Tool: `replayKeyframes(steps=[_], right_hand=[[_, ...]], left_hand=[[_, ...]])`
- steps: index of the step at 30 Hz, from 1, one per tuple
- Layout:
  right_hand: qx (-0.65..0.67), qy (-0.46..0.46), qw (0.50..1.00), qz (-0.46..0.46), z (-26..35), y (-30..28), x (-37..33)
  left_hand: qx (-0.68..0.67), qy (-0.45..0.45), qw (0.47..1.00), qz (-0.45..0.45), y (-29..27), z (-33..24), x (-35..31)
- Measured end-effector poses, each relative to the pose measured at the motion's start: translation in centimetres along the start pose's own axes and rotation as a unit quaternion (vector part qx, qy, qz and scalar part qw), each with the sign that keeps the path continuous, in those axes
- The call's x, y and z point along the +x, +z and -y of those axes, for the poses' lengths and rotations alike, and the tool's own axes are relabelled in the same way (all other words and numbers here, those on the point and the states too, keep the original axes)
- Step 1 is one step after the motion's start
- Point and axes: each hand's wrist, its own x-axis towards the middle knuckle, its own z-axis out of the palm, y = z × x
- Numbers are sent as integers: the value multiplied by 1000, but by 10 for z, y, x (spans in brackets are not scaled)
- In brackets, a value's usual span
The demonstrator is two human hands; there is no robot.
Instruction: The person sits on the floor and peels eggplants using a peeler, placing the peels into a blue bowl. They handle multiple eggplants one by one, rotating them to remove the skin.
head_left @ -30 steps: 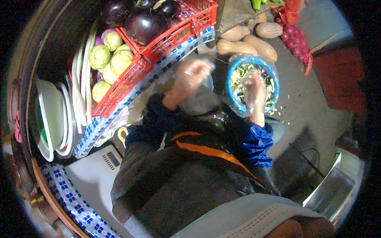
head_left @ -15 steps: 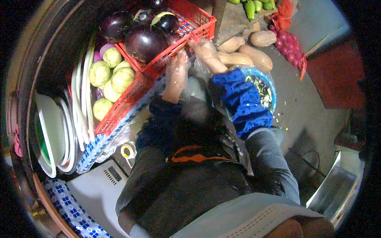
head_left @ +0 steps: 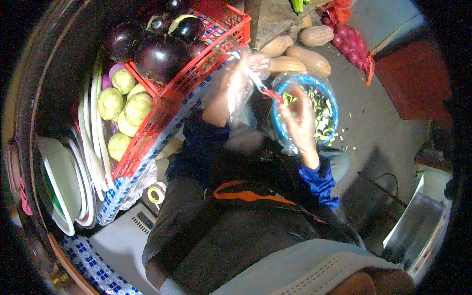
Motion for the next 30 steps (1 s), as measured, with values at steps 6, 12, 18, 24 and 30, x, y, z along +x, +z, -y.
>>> replayKeyframes(steps=[6,12,18,24,30], right_hand=[[274,260,923,76,12,-5,-25],[619,260,718,-182,-9,-8,5],[649,181,673,-306,-85,-75,7],[675,182,670,-249,-129,-81,-18],[609,252,697,-282,-117,-70,-27]], left_hand=[[150,-22,986,73,39,53,-25],[425,72,891,141,46,79,-34],[545,145,798,211,-3,-16,16],[676,124,620,-378,-58,-121,133],[880,111,371,-275,-80,-119,168]])
